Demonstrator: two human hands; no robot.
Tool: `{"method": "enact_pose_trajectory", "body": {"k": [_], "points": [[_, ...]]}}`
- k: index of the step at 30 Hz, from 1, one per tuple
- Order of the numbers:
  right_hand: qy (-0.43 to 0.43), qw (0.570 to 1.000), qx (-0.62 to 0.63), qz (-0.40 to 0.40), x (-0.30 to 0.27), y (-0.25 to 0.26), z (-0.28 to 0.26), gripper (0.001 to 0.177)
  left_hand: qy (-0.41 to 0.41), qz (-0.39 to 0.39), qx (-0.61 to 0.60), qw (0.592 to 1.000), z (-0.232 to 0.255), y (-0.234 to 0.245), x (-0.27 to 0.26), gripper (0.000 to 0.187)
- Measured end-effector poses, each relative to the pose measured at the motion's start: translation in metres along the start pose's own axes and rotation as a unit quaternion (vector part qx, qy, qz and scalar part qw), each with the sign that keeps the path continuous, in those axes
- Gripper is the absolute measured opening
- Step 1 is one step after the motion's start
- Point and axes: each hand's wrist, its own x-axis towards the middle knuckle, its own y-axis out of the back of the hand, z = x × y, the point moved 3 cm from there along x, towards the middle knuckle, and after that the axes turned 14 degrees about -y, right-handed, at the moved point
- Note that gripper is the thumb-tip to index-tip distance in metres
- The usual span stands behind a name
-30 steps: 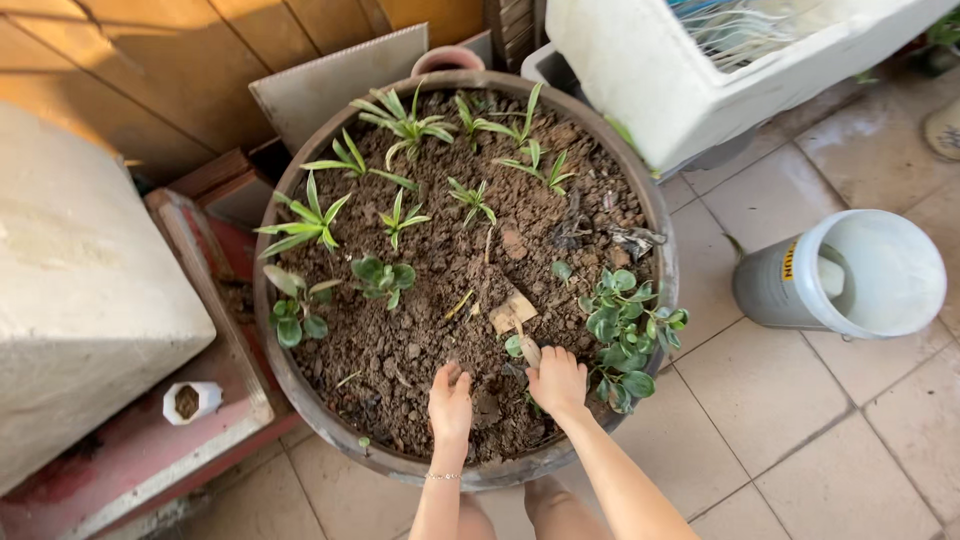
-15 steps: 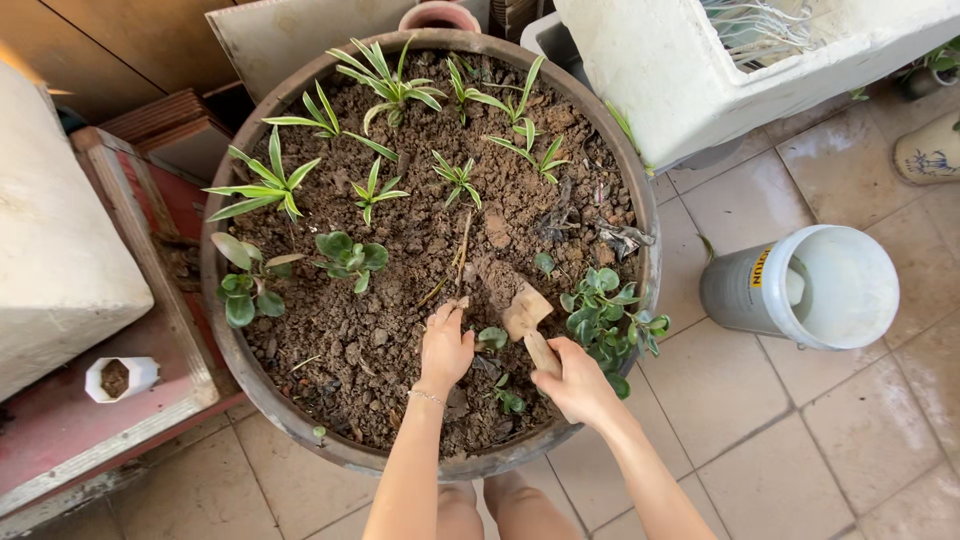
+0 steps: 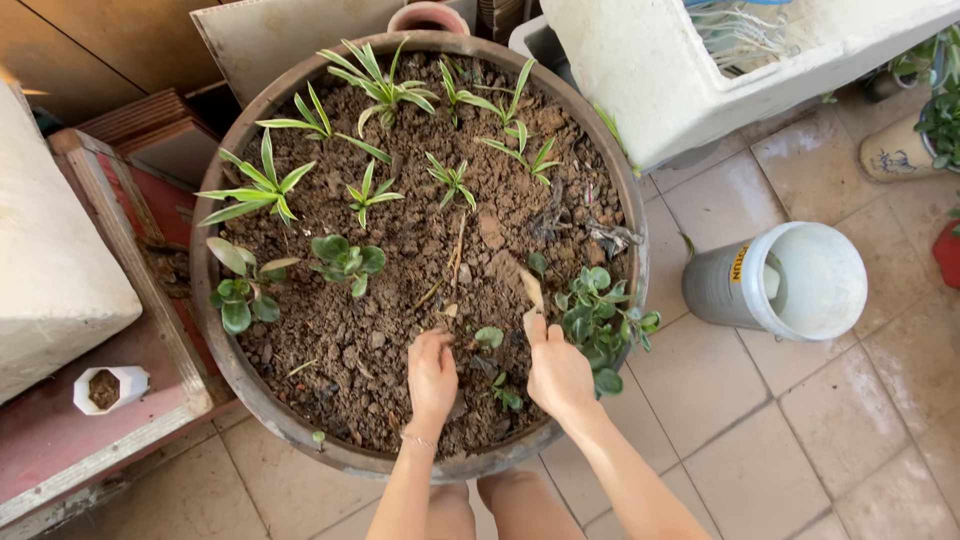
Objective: The person plants small leafy plants into a large round pot filled with soil. They use a small hand trowel to dig holes, place the plants, and pat the soil around the base of each plant.
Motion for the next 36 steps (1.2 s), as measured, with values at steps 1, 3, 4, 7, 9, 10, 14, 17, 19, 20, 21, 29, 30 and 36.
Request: {"method": "enact_pose_trajectory", "body": {"k": [1, 3, 4, 7, 9, 10, 14, 17, 19, 20, 21, 29, 30, 36], "points": [[0.005, 0.999, -0.037, -0.022, 0.002, 0.002, -0.003, 0.070, -0.022, -0.002, 0.003, 1.000, 0.000, -0.001, 0.006, 0.018], [0.007, 0.991, -0.112, -0.071, -0.009, 0.008, 0.006, 0.075, 0.017, -0.013, -0.007, 1.000, -0.003, -0.002, 0.010, 0.018], [0.012, 0.991, -0.110, -0.081, -0.018, 0.011, 0.012, 0.075, 0.038, -0.021, -0.014, 0.999, -0.004, -0.003, 0.008, 0.019], [0.024, 0.993, -0.092, -0.066, -0.027, 0.022, 0.011, 0.079, 0.014, -0.017, -0.011, 1.000, -0.008, 0.002, 0.016, 0.019], [0.023, 0.998, -0.066, -0.008, -0.019, 0.020, -0.011, 0.087, 0.017, -0.023, -0.014, 0.999, -0.011, 0.003, 0.019, 0.019], [0.041, 0.995, -0.084, 0.035, -0.009, 0.020, -0.022, 0.084, 0.020, -0.026, -0.014, 0.999, -0.013, 0.004, 0.019, 0.018], [0.145, 0.963, -0.154, 0.166, 0.024, 0.005, -0.044, 0.070, 0.051, -0.039, -0.026, 0.998, -0.022, 0.015, 0.009, 0.017], [0.216, 0.915, -0.270, 0.205, 0.037, 0.015, -0.009, 0.073, 0.047, -0.023, -0.031, 0.998, -0.026, 0.026, 0.006, 0.018], [0.236, 0.880, -0.335, 0.239, 0.038, 0.032, 0.021, 0.069, 0.031, -0.008, -0.021, 0.999, -0.029, 0.032, 0.004, 0.016], [0.238, 0.865, -0.353, 0.267, 0.039, 0.043, 0.033, 0.060, 0.035, -0.008, -0.016, 0.999, -0.029, 0.033, 0.003, 0.017], [0.226, 0.875, -0.332, 0.271, 0.039, 0.058, 0.045, 0.062, 0.037, -0.009, -0.011, 0.999, -0.028, 0.032, 0.005, 0.017], [0.088, 0.978, -0.188, 0.004, 0.027, 0.088, 0.045, 0.081, 0.095, -0.060, -0.096, 0.989, 0.020, -0.015, 0.036, 0.018], [0.137, 0.977, -0.158, 0.028, 0.027, 0.082, 0.038, 0.075, 0.104, -0.071, -0.105, 0.986, 0.025, -0.023, 0.041, 0.018], [0.176, 0.969, -0.171, 0.030, 0.076, 0.064, 0.069, 0.073, 0.068, -0.028, -0.093, 0.993, 0.040, -0.042, 0.049, 0.018]]}}
